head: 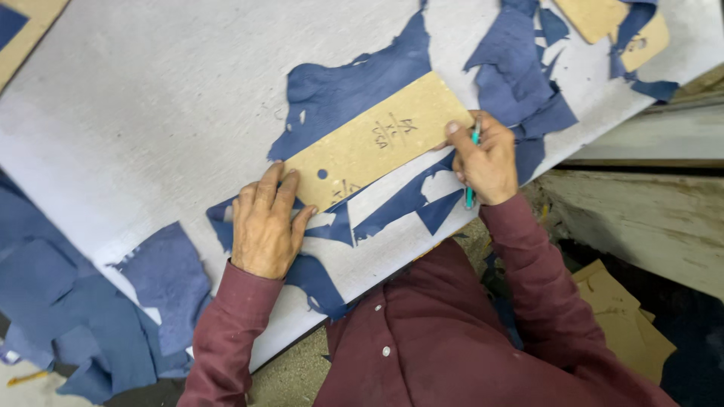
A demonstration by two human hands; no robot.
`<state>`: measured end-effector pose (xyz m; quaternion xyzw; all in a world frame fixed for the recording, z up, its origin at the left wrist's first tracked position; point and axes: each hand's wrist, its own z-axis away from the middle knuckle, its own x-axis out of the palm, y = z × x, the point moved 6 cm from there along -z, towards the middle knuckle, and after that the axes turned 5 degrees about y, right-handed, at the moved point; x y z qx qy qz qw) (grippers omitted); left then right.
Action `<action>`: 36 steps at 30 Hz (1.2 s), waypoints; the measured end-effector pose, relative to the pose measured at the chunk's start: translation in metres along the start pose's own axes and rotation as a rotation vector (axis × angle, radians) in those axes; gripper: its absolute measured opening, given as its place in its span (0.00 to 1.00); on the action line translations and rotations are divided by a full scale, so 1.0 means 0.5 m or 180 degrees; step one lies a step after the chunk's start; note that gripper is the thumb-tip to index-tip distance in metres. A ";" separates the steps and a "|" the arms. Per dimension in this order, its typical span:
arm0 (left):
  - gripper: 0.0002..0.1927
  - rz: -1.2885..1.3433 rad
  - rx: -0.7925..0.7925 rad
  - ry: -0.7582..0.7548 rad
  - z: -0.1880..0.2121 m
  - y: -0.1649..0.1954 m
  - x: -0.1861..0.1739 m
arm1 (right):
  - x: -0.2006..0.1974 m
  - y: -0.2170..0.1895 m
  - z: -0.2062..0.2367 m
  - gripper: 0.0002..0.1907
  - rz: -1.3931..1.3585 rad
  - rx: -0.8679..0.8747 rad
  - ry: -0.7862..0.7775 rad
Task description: The person places cardboard templates onto blue fabric, traces around them with a marker, and cuts out the shapes. The person repeats this process with multiple templates and fabric pieces, stacking the cut pieces on the table.
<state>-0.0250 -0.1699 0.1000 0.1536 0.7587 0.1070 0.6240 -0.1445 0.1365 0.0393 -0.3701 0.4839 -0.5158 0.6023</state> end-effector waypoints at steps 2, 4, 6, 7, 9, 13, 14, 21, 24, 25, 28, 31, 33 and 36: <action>0.27 -0.0094 0.0130 0.0084 -0.005 0.004 0.025 | -0.010 -0.005 0.001 0.14 0.0878 -0.0131 -0.0017; 0.27 -0.0165 0.0069 0.0095 0.003 0.004 0.034 | -0.038 -0.038 0.010 0.18 0.1669 -0.0883 0.0601; 0.27 -0.0206 -0.0010 0.0041 0.014 0.004 0.036 | -0.054 -0.058 0.027 0.18 0.1990 -0.1283 0.0917; 0.28 -0.0216 -0.0075 -0.0003 0.017 0.003 0.036 | -0.059 -0.061 0.035 0.15 0.1897 -0.1342 0.0925; 0.28 -0.0279 -0.0100 0.0014 0.022 0.006 0.035 | -0.056 -0.067 0.051 0.14 0.1761 -0.1492 0.0812; 0.30 -0.0468 0.0057 0.0106 0.025 0.018 0.035 | -0.027 -0.071 0.079 0.20 0.1760 -0.1904 0.0477; 0.30 -0.0514 0.0085 0.0114 0.025 0.020 0.035 | -0.020 -0.073 0.084 0.21 0.1800 -0.2049 0.0422; 0.36 -0.0465 -0.0006 0.0109 0.035 0.015 0.041 | -0.021 -0.059 0.073 0.18 0.1588 -0.1847 0.0369; 0.36 -0.0393 -0.0075 0.0178 0.037 0.014 0.044 | -0.025 -0.058 0.053 0.16 0.1359 -0.1396 0.0355; 0.36 -0.0376 -0.0097 0.0201 0.038 0.015 0.046 | -0.028 -0.057 0.043 0.16 0.1342 -0.1170 0.0393; 0.36 -0.0372 -0.0133 0.0258 0.042 0.016 0.050 | -0.023 -0.072 0.013 0.15 0.1379 -0.0993 0.0301; 0.36 -0.0432 -0.0198 0.0308 0.046 0.017 0.054 | -0.009 -0.101 -0.011 0.14 0.1520 -0.1499 0.0066; 0.36 -0.0477 -0.0213 0.0332 0.048 0.019 0.057 | -0.001 -0.114 -0.019 0.14 0.1650 -0.1804 -0.0014; 0.35 -0.0482 -0.0228 0.0346 0.045 0.022 0.059 | 0.004 -0.117 -0.034 0.15 0.1768 -0.1761 -0.0041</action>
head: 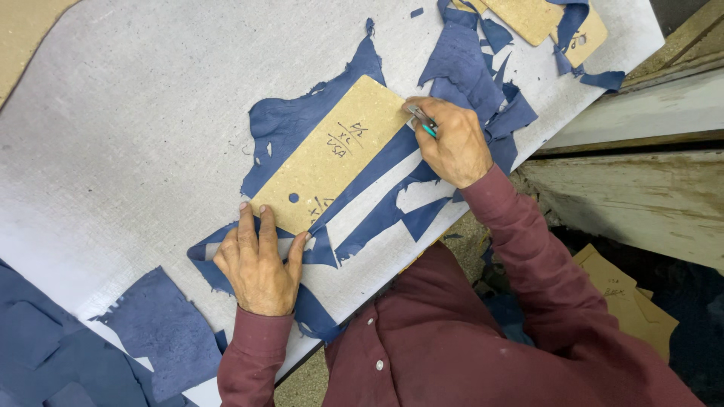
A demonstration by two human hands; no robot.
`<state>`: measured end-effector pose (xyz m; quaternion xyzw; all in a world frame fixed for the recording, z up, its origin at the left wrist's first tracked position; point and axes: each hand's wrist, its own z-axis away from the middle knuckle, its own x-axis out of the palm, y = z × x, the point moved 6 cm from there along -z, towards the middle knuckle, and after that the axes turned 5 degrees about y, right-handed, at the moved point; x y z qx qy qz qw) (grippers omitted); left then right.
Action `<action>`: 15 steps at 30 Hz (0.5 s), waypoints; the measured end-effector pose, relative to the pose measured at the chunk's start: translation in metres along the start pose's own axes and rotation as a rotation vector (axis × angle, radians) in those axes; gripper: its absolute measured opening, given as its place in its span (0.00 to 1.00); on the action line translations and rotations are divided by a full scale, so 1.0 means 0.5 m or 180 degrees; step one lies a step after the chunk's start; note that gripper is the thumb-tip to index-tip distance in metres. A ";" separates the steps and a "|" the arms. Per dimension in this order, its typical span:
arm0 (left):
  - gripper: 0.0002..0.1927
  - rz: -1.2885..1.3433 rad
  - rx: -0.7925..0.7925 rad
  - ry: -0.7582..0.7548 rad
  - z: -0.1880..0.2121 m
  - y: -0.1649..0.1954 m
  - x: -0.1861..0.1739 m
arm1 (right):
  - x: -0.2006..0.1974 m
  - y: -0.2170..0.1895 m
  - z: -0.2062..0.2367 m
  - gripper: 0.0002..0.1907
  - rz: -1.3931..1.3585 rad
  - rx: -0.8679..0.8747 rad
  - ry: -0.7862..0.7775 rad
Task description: The person places cardboard templates onto blue fabric, traces around them with a marker, and cuts out the shapes. The person repeats this process with multiple templates and fabric pieces, stacking the cut pieces on the table.
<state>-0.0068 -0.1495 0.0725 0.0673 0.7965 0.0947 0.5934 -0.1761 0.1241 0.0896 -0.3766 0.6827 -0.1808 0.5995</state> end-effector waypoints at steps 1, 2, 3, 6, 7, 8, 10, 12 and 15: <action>0.35 0.0050 -0.0012 -0.0002 -0.002 0.000 -0.001 | 0.001 0.006 -0.005 0.16 -0.0030 0.0166 -0.0049; 0.35 0.0098 -0.0024 0.0005 -0.005 -0.001 -0.004 | -0.001 0.012 -0.009 0.17 -0.0061 0.0324 -0.0095; 0.35 0.0139 -0.0047 -0.0049 -0.009 -0.003 -0.007 | -0.001 0.015 -0.015 0.21 -0.0041 0.0369 -0.0242; 0.35 0.0314 -0.0081 -0.0192 -0.020 -0.010 -0.029 | -0.008 0.029 -0.018 0.25 -0.0336 0.0633 -0.0918; 0.36 0.0419 -0.0077 -0.0200 -0.024 -0.011 -0.040 | -0.009 0.033 -0.007 0.20 -0.0662 0.0776 -0.1293; 0.37 0.0527 -0.0072 -0.0200 -0.026 -0.010 -0.051 | -0.007 0.035 0.008 0.17 -0.0984 0.0908 -0.1666; 0.34 0.0762 -0.0272 0.0261 -0.024 -0.008 -0.089 | -0.028 0.050 0.039 0.17 -0.1453 0.1411 -0.1053; 0.33 0.1409 -0.0771 0.0244 -0.015 0.003 -0.089 | -0.020 0.045 0.099 0.15 -0.2270 0.1755 -0.0604; 0.33 0.2977 -0.1771 -0.0547 0.009 0.051 -0.024 | 0.059 -0.005 0.195 0.11 -0.3804 0.1928 -0.0442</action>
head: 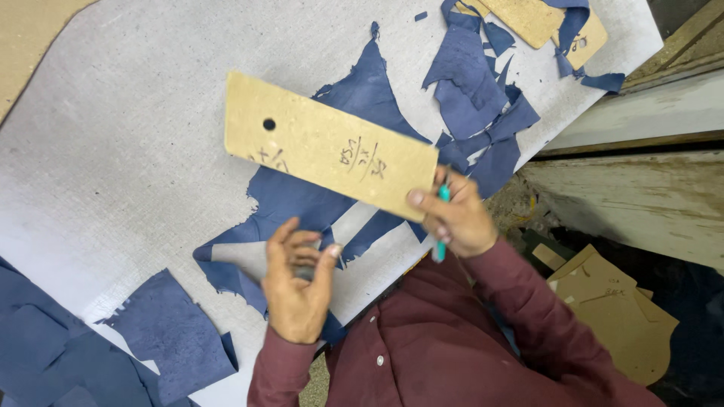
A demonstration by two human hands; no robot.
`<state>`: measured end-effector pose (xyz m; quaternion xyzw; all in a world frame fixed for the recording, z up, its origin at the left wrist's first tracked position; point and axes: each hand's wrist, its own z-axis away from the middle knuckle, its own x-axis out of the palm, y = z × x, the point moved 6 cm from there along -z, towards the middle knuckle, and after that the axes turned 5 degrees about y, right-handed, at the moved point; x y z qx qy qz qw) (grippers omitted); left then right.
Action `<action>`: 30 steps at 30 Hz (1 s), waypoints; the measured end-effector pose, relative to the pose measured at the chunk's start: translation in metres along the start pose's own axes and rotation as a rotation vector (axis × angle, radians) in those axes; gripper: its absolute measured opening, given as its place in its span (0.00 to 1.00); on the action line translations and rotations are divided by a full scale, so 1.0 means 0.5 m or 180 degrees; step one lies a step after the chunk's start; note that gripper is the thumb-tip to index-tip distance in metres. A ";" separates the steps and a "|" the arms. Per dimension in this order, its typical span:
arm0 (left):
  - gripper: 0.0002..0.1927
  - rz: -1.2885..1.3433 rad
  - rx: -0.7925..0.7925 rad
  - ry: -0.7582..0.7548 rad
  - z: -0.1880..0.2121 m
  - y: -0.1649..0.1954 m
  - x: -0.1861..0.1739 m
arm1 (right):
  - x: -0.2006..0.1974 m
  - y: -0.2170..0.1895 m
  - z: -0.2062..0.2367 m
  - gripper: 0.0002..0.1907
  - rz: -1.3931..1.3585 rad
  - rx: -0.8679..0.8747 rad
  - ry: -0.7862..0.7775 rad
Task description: The person places cardboard templates onto blue fabric, traces around them with a marker, and cuts out the shapes. The person repeats this process with multiple templates and fabric pieces, stacking the cut pieces on the table.
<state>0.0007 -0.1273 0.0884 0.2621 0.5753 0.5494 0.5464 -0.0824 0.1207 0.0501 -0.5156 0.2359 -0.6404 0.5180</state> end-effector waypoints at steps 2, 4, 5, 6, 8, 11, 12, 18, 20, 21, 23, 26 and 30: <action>0.33 0.0787 -0.0377 -0.0462 0.005 -0.009 0.057 | 0.042 0.071 0.045 0.12 -0.0226 0.0431 -0.0133; 0.32 0.1455 -0.0547 -0.0677 0.005 -0.007 0.090 | 0.055 0.105 0.072 0.16 -0.0028 0.0749 -0.0018; 0.31 0.1282 -0.0493 -0.0775 0.006 -0.003 0.095 | 0.056 0.106 0.079 0.17 0.0061 0.0762 0.0028; 0.30 0.1100 -0.0455 -0.0777 0.008 0.000 0.091 | 0.056 0.101 0.080 0.18 0.0158 0.0810 -0.0012; 0.29 0.0637 -0.0338 -0.0588 0.019 0.006 0.051 | 0.050 0.067 0.066 0.17 0.0436 0.0562 -0.0095; 0.25 -0.0115 0.0258 0.0097 0.051 0.026 -0.064 | 0.059 0.034 0.027 0.16 0.0792 0.0468 -0.0129; 0.21 -0.0298 0.0713 0.0546 0.066 0.036 -0.119 | 0.079 0.031 0.012 0.15 0.0913 0.0455 -0.0358; 0.13 -0.1383 0.0532 0.2348 0.122 -0.072 -0.435 | 0.273 0.053 -0.078 0.18 0.1431 0.0470 -0.1140; 0.15 -0.1624 0.0317 0.2654 0.133 -0.123 -0.524 | 0.340 0.062 -0.117 0.19 0.1677 0.0496 -0.1401; 0.17 -0.1709 0.0118 0.2771 0.134 -0.150 -0.565 | 0.368 0.068 -0.134 0.20 0.1792 0.0506 -0.1524; 0.21 -0.1910 -0.0016 0.2879 0.123 -0.193 -0.635 | 0.400 0.071 -0.170 0.18 0.2101 0.0283 -0.1310; 0.33 -0.2377 0.0012 0.2970 0.067 -0.237 -0.694 | 0.412 0.062 -0.205 0.19 0.2592 -0.0211 -0.0924; 0.39 -0.2882 -0.0441 0.2780 0.007 -0.282 -0.716 | 0.424 0.034 -0.197 0.29 0.3241 -0.1731 -0.0894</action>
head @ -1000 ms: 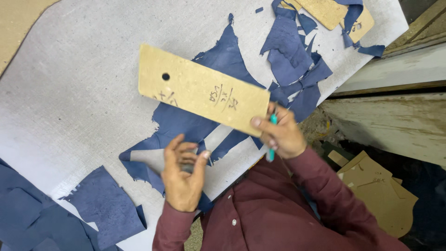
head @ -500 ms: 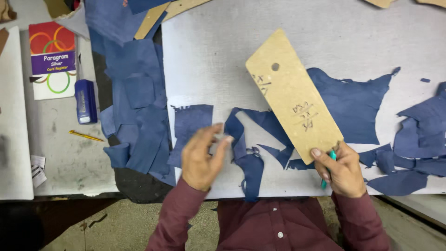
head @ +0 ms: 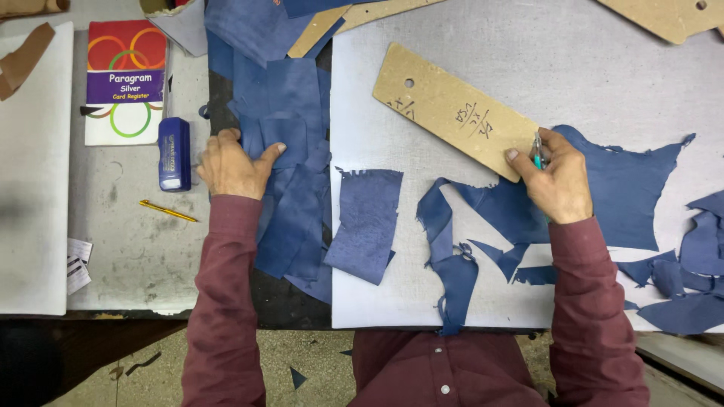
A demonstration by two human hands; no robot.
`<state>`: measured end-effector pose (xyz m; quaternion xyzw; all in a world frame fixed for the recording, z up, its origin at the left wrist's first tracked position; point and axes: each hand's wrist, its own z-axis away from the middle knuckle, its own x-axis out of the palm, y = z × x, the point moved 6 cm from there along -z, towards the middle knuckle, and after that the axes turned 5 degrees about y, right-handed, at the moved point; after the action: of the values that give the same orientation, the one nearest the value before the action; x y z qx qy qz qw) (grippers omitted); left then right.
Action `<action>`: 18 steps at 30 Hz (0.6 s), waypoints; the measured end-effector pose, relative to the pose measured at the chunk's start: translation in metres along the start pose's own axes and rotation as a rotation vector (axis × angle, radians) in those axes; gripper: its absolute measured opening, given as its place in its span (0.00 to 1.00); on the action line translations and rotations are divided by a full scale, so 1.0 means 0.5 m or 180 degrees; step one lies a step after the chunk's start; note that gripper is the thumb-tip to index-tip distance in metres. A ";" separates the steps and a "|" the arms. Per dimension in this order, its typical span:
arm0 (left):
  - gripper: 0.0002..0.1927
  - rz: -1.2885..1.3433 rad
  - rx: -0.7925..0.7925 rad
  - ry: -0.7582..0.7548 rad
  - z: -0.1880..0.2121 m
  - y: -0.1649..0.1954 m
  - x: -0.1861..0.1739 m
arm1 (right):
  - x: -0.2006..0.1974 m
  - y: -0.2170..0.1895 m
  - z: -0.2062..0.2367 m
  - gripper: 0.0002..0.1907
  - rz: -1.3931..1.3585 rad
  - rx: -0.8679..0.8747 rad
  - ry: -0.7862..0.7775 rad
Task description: The person places cardboard templates onto blue fabric, traces around them with a marker, and cuts out the shapes. The person repeats this process with multiple templates and fabric pieces, stacking the cut pieces on the table.
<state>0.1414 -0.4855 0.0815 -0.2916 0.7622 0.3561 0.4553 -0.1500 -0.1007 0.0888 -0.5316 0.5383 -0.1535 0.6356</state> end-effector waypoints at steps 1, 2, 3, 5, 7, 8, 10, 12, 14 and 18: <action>0.36 0.0175 -0.0162 -0.0246 -0.004 -0.006 0.013 | 0.000 0.009 0.003 0.30 0.0095 0.0167 0.0026; 0.33 0.0352 -0.0305 -0.0498 -0.006 -0.011 0.022 | 0.000 0.017 0.007 0.31 0.0188 0.0344 0.0066; 0.31 0.0528 -0.0444 -0.0762 -0.007 -0.017 0.028 | 0.000 0.025 0.010 0.33 0.0284 0.0530 0.0106; 0.28 0.0651 -0.0524 -0.1290 -0.011 -0.026 0.032 | 0.003 0.026 0.014 0.33 0.0393 0.0634 0.0146; 0.25 0.1011 -0.0484 -0.1840 -0.017 -0.029 0.034 | 0.005 0.023 0.015 0.33 0.0457 0.0696 0.0194; 0.23 0.1307 -0.0411 -0.2141 -0.019 -0.027 0.036 | 0.007 0.021 0.015 0.33 0.0470 0.0721 0.0213; 0.21 0.1517 -0.0275 -0.2594 -0.016 -0.026 0.041 | 0.009 0.016 0.015 0.32 0.0523 0.0746 0.0247; 0.25 0.1340 -0.0164 -0.2912 -0.009 -0.034 0.046 | 0.009 0.013 0.016 0.32 0.0607 0.0761 0.0262; 0.19 0.1598 -0.0150 -0.2538 -0.012 -0.044 0.033 | 0.009 0.011 0.016 0.31 0.0624 0.0707 0.0278; 0.16 0.3735 -0.0346 -0.2200 0.008 -0.047 -0.012 | 0.011 0.022 0.017 0.31 0.0438 0.0727 0.0222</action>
<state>0.1639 -0.4951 0.0792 0.2778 0.5860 0.6545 0.3887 -0.1450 -0.0964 0.0752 -0.4120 0.5743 -0.1883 0.6819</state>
